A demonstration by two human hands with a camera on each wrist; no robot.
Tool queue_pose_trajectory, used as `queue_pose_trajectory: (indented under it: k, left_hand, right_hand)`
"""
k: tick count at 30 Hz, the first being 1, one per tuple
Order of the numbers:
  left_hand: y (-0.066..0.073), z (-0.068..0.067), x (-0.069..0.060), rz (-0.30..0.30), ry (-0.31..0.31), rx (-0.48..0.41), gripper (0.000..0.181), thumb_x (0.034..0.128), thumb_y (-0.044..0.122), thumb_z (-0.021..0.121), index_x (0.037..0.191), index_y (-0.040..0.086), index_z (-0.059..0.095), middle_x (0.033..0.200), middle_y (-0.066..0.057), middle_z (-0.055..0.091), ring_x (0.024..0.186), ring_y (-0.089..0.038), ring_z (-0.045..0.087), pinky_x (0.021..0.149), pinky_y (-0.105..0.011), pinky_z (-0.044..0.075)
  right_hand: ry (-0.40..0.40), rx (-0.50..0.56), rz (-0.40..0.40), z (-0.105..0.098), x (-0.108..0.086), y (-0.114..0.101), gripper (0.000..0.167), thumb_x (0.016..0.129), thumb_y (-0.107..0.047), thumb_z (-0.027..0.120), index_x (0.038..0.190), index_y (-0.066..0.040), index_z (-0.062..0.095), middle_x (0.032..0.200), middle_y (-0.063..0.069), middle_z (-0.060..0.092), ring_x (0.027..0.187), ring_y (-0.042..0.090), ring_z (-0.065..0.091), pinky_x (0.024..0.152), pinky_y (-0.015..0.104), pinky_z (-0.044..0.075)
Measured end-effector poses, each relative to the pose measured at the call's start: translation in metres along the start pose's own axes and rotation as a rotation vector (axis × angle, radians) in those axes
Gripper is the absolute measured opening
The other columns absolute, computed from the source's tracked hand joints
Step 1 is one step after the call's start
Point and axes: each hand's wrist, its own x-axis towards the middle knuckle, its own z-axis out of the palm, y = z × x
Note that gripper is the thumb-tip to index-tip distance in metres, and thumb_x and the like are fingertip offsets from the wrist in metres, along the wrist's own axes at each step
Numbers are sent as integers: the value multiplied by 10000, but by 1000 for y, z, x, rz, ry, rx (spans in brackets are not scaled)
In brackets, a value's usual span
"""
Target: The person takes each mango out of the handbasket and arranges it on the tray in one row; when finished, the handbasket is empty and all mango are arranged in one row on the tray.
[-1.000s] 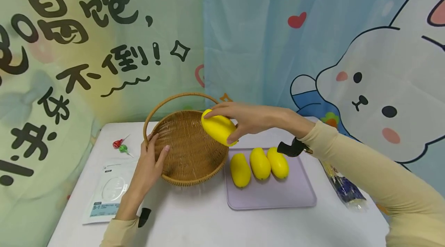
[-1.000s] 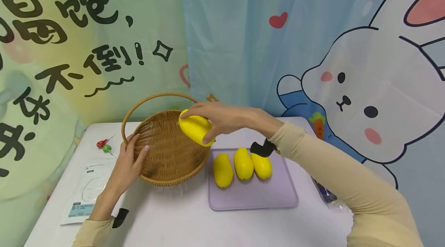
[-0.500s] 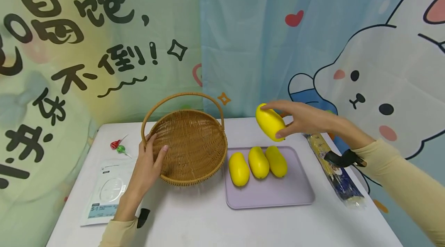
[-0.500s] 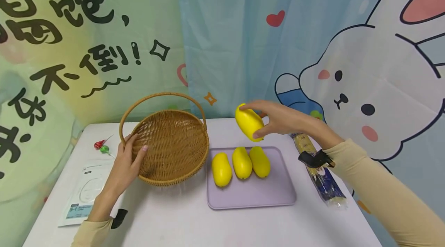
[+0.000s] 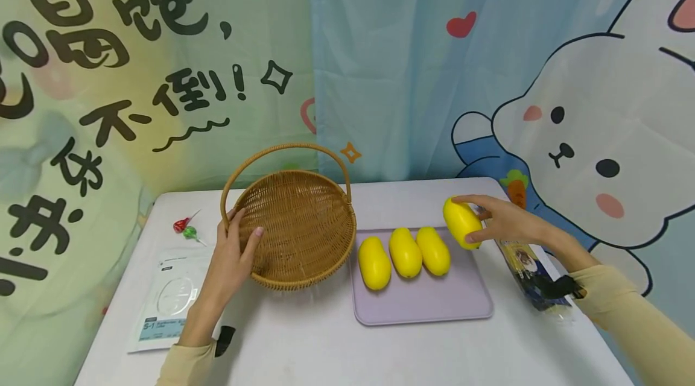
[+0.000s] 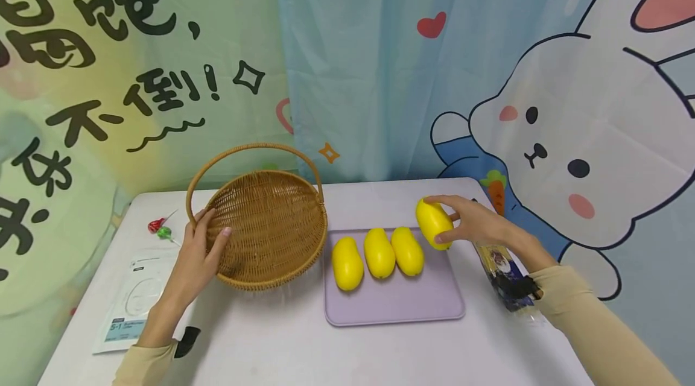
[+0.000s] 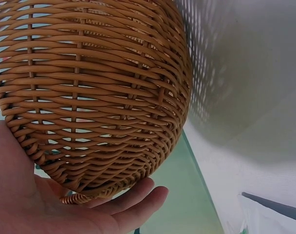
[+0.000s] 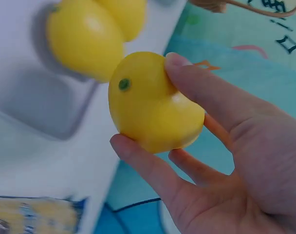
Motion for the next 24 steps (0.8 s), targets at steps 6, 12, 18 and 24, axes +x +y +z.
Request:
queue_pose_trajectory:
  k: [6, 12, 18, 24]
  left_hand:
    - [0, 1, 1, 3, 4, 5, 718, 1065, 512, 422, 1618, 107, 208, 1674, -215, 113, 1464, -525, 293, 1123, -706, 306]
    - [1, 2, 0, -5, 2, 9, 713, 1066, 510, 419, 1617, 108, 210, 1672, -216, 120, 1465, -522, 293, 1126, -704, 303]
    - [1, 1, 0, -10, 6, 9, 715, 1065, 512, 422, 1616, 107, 214, 1673, -208, 125, 1467, -515, 296, 1130, -704, 297]
    - [0, 1, -1, -12, 17, 10, 715, 1061, 517, 431, 1610, 106, 232, 1669, -210, 138, 1465, -506, 307, 1132, -698, 301]
  right_hand:
    - [-9, 37, -28, 29, -2, 30, 800, 869, -261, 818, 1535, -83, 412, 1556, 282, 374, 1214, 517, 552, 916, 597, 550]
    - [16, 52, -4, 49, -2, 45, 795, 862, -226, 824, 1530, -77, 420, 1559, 284, 364, 1239, 513, 530, 944, 622, 528]
    - [16, 60, -4, 61, 1, 49, 785, 872, -220, 814, 1526, -53, 414, 1554, 272, 391, 1260, 525, 510, 952, 631, 518]
    - [-3, 70, 32, 66, 2, 50, 786, 903, -247, 783, 1552, -69, 377, 1568, 273, 369, 1290, 539, 483, 991, 657, 482]
